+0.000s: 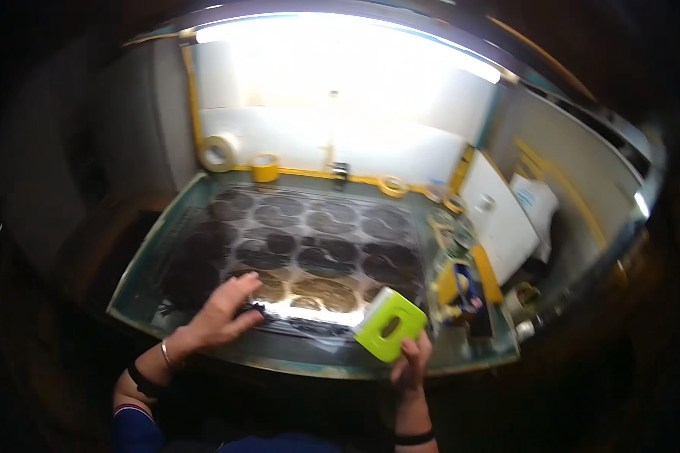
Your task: Cleaning and inspecting a large plastic film sheet using a handheld squeegee tool on a backlit table.
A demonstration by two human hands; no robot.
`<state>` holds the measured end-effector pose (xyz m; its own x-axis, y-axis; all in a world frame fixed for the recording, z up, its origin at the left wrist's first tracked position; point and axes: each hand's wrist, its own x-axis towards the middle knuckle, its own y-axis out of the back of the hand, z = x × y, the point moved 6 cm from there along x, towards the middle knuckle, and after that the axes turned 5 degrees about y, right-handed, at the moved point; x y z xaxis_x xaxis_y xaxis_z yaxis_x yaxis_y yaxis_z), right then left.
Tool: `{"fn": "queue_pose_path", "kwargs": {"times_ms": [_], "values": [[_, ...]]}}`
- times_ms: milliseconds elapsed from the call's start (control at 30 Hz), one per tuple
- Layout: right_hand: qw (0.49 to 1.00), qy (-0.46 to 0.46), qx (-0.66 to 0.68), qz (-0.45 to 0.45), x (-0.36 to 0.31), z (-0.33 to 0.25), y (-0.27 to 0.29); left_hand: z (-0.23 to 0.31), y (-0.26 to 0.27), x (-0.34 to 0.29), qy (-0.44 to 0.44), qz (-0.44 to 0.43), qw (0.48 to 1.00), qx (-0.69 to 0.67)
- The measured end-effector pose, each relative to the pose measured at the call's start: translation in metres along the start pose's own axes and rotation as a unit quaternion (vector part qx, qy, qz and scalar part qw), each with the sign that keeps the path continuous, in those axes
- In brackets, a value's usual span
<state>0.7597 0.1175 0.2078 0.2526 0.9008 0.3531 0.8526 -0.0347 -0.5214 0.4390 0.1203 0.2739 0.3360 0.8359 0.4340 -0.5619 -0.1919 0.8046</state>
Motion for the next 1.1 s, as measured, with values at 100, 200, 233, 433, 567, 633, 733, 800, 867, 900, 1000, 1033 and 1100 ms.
{"fn": "queue_pose_path", "kwargs": {"times_ms": [100,200,233,433,567,633,733,800,867,900,1000,1033,1100], "values": [[0.998,-0.036,0.046,0.018,0.002,-0.006,0.003,0.055,-0.071,0.015,-0.112,-0.161,0.978,0.078],[1.0,0.022,0.004,-0.015,0.01,-0.029,0.017,0.075,-0.096,0.027,-0.135,-0.199,0.965,0.107],[1.0,0.023,0.006,-0.01,0.013,-0.031,0.025,0.078,-0.098,0.03,-0.137,-0.2,0.961,0.136],[0.994,0.1,-0.032,0.011,0.015,-0.043,0.054,0.044,-0.078,0.0,-0.062,-0.218,0.959,0.169],[0.995,0.097,-0.006,0.004,0.015,-0.043,0.057,0.059,-0.047,-0.044,-0.019,-0.234,0.957,0.172],[0.995,0.095,-0.002,-0.001,0.015,-0.042,0.052,0.063,-0.038,-0.067,0.02,-0.215,0.958,0.189],[0.996,0.092,-0.011,-0.018,0.019,-0.039,0.053,0.067,-0.034,-0.077,0.038,-0.148,0.968,0.2],[0.997,0.077,0.001,-0.008,0.018,-0.04,0.05,0.077,-0.039,-0.079,-0.021,-0.126,0.973,0.19],[0.997,0.079,0.004,-0.004,0.017,-0.042,0.052,0.11,-0.043,-0.068,-0.145,-0.055,0.975,0.159],[0.997,0.081,0.015,0.009,0.017,-0.044,0.055,0.121,-0.045,-0.062,-0.219,-0.065,0.965,0.13],[0.994,0.1,0.031,0.022,0.015,-0.042,0.06,0.12,-0.024,-0.047,-0.265,0.079,0.959,0.07],[0.993,0.112,0.031,0.027,0.012,-0.041,0.062,0.107,-0.013,-0.041,-0.213,0.131,0.967,0.054],[0.991,0.127,0.026,0.031,0.01,-0.041,0.068,0.105,0.009,-0.025,-0.154,0.289,0.942,0.071]]}}
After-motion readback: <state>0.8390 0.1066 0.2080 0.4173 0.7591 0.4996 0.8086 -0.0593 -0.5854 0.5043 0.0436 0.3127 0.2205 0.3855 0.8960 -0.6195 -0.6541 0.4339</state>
